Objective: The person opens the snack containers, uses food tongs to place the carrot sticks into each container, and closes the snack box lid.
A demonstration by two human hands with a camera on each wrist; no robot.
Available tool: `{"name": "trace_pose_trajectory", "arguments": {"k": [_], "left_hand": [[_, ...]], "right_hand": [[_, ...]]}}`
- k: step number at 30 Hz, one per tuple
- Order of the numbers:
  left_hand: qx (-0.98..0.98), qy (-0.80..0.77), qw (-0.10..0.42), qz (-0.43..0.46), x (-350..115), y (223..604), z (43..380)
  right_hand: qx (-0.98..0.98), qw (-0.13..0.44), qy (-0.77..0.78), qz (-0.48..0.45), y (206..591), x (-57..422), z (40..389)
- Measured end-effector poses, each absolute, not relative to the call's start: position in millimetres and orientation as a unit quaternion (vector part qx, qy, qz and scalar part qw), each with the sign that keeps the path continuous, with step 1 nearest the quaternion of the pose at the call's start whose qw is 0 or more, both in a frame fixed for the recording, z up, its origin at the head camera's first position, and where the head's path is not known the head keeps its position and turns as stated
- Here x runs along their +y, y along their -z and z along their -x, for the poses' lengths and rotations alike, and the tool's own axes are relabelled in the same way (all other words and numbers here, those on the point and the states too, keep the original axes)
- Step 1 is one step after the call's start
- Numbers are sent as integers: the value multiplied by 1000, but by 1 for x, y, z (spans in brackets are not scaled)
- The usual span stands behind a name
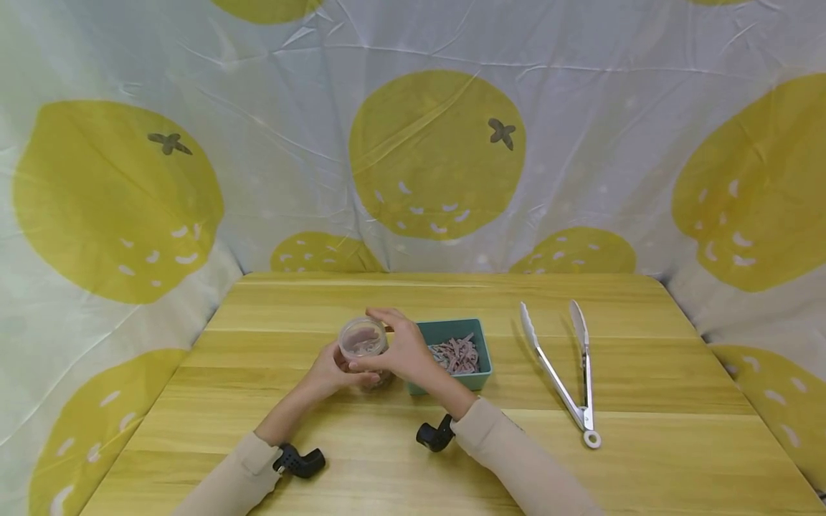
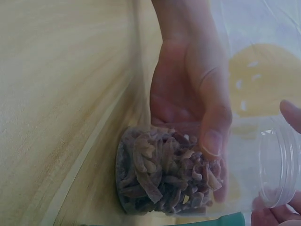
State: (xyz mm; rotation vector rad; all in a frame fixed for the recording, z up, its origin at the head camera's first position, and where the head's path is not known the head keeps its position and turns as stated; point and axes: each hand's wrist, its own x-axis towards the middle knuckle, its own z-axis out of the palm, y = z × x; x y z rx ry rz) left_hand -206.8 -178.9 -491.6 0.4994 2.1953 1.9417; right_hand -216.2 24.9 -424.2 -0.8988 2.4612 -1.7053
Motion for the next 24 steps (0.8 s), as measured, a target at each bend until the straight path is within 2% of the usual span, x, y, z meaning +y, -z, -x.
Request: {"name": "trace_pose_trajectory", "arguments": {"k": [6, 16, 24], "left_hand": [[734, -652, 93, -169, -180, 490, 206], [726, -660, 92, -171, -179, 491, 206], [728, -656, 94, -174, -180, 491, 206]], "right_hand": [[785, 2, 545, 296, 425, 25, 218], [809, -23, 535, 242, 426, 19, 211], [810, -14, 532, 246, 425, 23, 215]]}}
